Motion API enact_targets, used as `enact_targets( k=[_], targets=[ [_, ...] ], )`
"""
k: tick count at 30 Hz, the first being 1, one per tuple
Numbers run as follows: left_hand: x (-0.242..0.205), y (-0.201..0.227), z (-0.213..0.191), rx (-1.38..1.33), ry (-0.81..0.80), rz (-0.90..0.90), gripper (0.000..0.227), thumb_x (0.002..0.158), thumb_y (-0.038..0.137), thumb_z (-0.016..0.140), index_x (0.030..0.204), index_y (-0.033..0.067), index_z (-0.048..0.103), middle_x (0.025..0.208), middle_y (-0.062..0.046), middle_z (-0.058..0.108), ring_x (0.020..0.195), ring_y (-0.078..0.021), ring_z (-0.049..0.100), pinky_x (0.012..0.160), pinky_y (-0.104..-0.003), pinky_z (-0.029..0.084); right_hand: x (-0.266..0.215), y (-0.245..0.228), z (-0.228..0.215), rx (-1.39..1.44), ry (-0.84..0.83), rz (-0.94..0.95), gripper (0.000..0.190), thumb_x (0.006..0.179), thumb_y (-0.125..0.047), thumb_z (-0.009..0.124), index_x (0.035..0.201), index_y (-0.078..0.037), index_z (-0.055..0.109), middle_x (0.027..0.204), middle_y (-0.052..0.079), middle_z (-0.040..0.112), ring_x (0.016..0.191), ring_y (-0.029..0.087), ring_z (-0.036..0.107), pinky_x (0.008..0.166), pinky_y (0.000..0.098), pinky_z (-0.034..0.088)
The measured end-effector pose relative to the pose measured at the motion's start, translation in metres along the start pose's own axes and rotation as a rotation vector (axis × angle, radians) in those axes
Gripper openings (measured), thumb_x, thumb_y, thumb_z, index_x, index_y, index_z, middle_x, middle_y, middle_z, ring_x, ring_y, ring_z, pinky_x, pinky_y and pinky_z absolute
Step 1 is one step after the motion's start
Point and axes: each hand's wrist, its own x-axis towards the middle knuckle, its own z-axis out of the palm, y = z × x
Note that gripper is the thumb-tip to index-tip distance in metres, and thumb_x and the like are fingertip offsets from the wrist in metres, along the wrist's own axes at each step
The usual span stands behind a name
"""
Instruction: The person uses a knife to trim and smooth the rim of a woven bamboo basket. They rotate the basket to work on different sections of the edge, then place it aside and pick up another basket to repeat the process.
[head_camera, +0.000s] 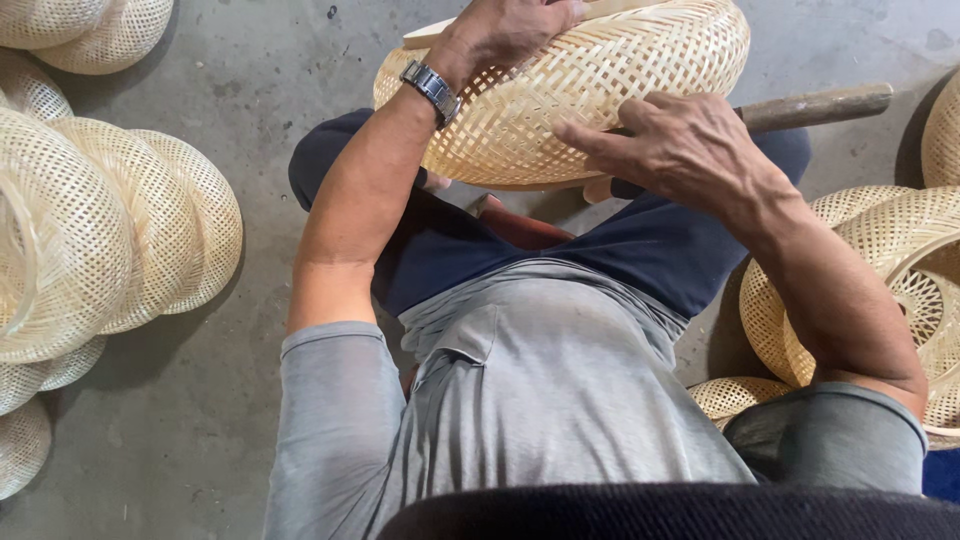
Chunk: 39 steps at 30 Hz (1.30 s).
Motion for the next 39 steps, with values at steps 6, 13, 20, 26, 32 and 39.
enact_targets(
  k=[6,13,20,26,32,39],
  targets=[
    [-0.003,-0.004,-0.002,0.052,0.014,0.063,0.028,0.108,0.031,0.061,0.095,0.0085,0.072,0.070,0.001,0.071,0.057,-0.0064,0.065,0.051,-0.023,0.053,-0.002,-0.005,0.016,0.026,0.131,-0.020,0.061,0.092,-0.038,0.072,0.151,-0.040,0.055,0.075,0.004,0.057,0.070,0.022,0.065,0.050,0.0331,0.051],
    [-0.014,-0.007,-0.006,-0.034,-0.004,0.078,0.025,0.107,0.028,0.063,0.095,0.0080,0.070,0.073,0.003,0.071,0.061,-0.0049,0.065,0.055,-0.023,0.054,-0.036,0.065,0.031,-0.082,0.435,0.406,0.017,0.114,-0.015,0.065,0.130,-0.009,0.065,0.090,0.007,0.065,0.073,0.016,0.060,0.058,0.0286,0.048],
    [-0.027,0.002,-0.021,0.001,-0.001,0.250,0.026,0.109,0.022,0.066,0.094,0.0005,0.070,0.075,0.001,0.064,0.065,-0.0086,0.058,0.057,-0.027,0.047,-0.096,0.114,0.077,-0.021,0.297,0.828,0.032,0.103,-0.032,0.072,0.113,-0.002,0.067,0.093,0.011,0.071,0.078,0.023,0.067,0.077,0.0412,0.056],
    [-0.048,0.020,-0.027,-0.059,-0.024,0.081,0.027,0.105,0.025,0.066,0.090,0.0019,0.070,0.068,0.003,0.064,0.061,-0.0068,0.055,0.053,-0.026,0.044,-0.086,0.114,0.089,0.176,0.211,0.817,0.042,0.098,-0.021,0.080,0.134,-0.001,0.069,0.112,0.023,0.069,0.093,0.029,0.064,0.075,0.0438,0.054],
    [-0.052,0.038,-0.016,0.073,-0.060,0.089,0.028,0.104,0.028,0.064,0.088,0.0061,0.071,0.061,0.001,0.064,0.051,-0.0100,0.056,0.047,-0.030,0.043,-0.005,0.080,0.064,0.602,0.099,0.459,0.045,0.099,-0.033,0.067,0.137,-0.009,0.067,0.143,0.017,0.061,0.108,0.033,0.068,0.092,0.0480,0.056],
    [-0.060,0.041,-0.025,0.208,-0.115,0.177,0.025,0.104,0.027,0.064,0.092,0.0071,0.072,0.064,-0.004,0.062,0.056,-0.0172,0.056,0.054,-0.035,0.044,0.056,0.072,0.056,0.665,-0.376,0.397,0.070,0.082,-0.065,0.071,0.128,-0.011,0.072,0.104,0.016,0.077,0.092,0.032,0.074,0.079,0.0495,0.058]
  ],
)
